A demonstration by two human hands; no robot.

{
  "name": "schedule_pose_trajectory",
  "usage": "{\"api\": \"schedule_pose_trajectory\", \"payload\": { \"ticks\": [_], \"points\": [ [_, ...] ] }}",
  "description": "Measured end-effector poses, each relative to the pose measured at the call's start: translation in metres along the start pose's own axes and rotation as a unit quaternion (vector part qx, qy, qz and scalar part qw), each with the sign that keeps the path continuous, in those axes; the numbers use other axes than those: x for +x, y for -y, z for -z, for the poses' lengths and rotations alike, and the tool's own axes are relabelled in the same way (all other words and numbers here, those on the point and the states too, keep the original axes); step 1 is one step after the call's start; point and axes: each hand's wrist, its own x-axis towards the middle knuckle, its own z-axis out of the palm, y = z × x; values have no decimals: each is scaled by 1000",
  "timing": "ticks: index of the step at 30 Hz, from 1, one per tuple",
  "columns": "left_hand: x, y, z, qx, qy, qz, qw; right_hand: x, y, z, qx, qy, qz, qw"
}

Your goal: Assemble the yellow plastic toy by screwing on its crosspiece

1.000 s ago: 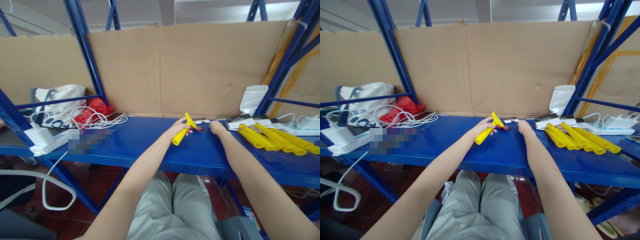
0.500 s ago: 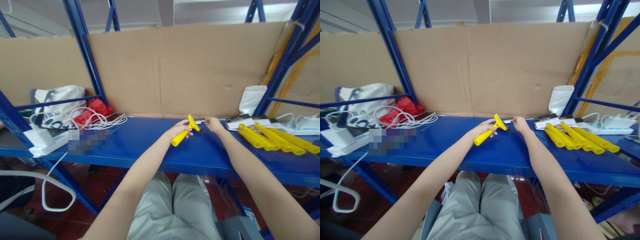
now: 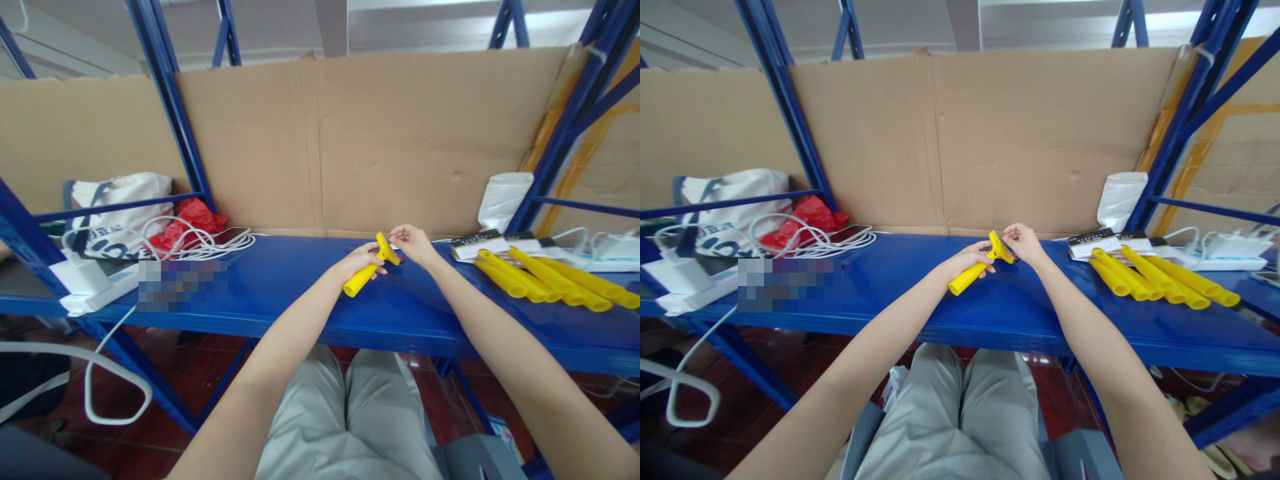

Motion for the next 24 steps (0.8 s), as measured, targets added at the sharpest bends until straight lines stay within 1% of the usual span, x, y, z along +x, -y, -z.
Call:
{"api": "schedule_pose_trajectory", "payload": {
  "ticks": [6, 11, 19, 24],
  "points": [
    [0, -1, 0, -4, -5, 5, 1000, -4, 12, -6, 37, 24, 5, 999],
    [-1, -1, 0, -1, -3, 5, 1000, -8, 19, -10, 33, 45, 9, 998],
    [-1, -1, 0, 14, -12, 1, 1000, -6, 13, -10, -9, 54, 25, 998],
    [-1, -1, 2, -4, 1, -17, 1000, -5, 11, -7, -36, 29, 16, 999]
  ]
}}
